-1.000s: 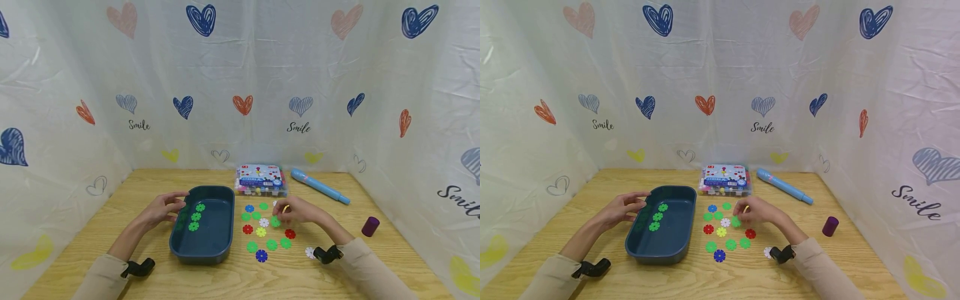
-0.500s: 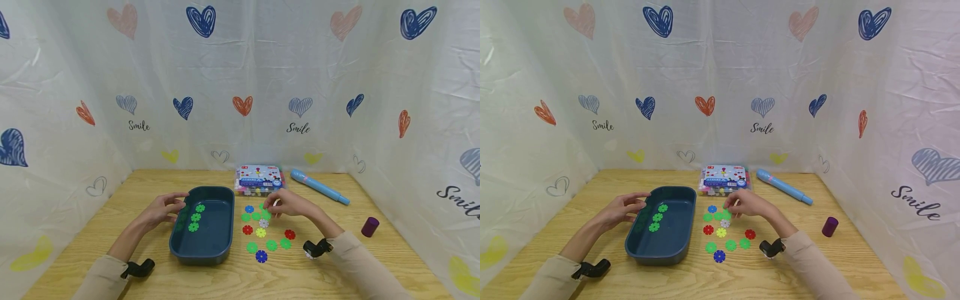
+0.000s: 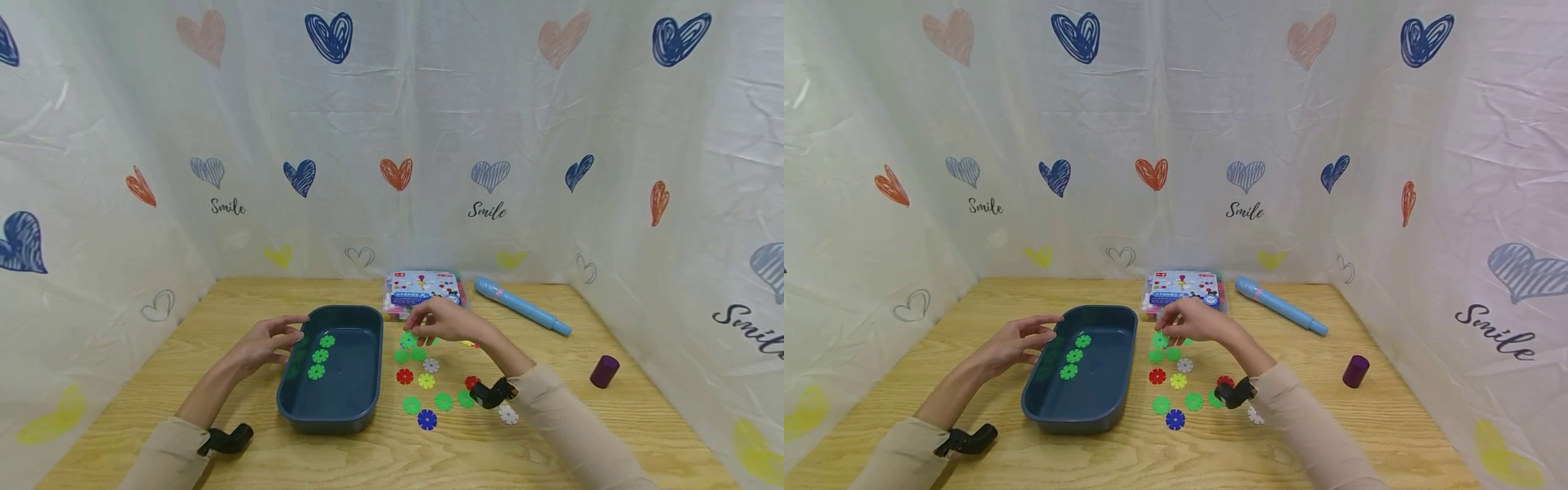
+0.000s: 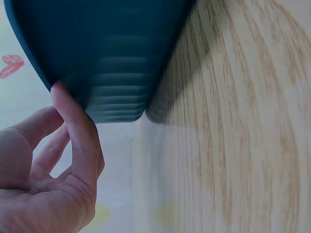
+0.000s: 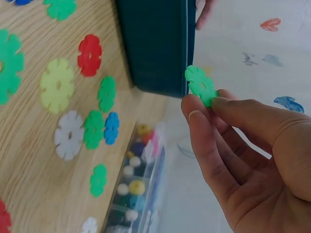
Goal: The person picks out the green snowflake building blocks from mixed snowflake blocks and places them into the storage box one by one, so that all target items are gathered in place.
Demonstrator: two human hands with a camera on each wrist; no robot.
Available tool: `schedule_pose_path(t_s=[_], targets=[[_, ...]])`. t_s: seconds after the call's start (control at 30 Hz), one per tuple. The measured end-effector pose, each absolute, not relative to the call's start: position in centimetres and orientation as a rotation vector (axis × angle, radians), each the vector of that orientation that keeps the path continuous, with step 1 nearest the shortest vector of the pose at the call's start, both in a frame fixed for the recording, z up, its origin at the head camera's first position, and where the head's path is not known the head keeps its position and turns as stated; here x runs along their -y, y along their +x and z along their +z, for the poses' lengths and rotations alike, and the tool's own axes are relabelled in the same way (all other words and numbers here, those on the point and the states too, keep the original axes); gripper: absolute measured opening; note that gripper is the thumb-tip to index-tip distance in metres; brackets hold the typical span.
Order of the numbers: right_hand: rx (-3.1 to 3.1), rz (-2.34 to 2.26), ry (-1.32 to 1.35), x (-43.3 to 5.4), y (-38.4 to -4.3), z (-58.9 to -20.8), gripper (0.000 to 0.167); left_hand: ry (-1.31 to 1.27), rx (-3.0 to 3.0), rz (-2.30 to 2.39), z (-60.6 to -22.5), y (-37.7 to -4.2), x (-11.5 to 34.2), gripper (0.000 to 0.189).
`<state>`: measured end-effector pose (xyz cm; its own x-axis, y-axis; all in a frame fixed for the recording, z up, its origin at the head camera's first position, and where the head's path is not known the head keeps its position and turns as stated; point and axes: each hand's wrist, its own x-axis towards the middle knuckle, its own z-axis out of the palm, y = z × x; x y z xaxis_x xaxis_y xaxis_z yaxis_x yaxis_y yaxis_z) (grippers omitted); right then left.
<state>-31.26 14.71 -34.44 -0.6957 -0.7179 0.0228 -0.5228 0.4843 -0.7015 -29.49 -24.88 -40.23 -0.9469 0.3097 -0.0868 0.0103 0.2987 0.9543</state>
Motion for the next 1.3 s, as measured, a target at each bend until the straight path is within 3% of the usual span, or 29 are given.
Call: schedule_pose_path(t_s=[0.53, 1.3], targets=[[-2.433, -0.997, -1.106, -9.7, -32.0, -33.2, 0.014, 0.271, -2.322, 1.697, -40.3, -29.5, 24.8, 0.058], [-2.298, -1.031, -0.992, -2.9, -33.4, -35.7, 0.015, 0.285, -2.316, 1.679, -40.1, -29.7, 24.8, 0.06]])
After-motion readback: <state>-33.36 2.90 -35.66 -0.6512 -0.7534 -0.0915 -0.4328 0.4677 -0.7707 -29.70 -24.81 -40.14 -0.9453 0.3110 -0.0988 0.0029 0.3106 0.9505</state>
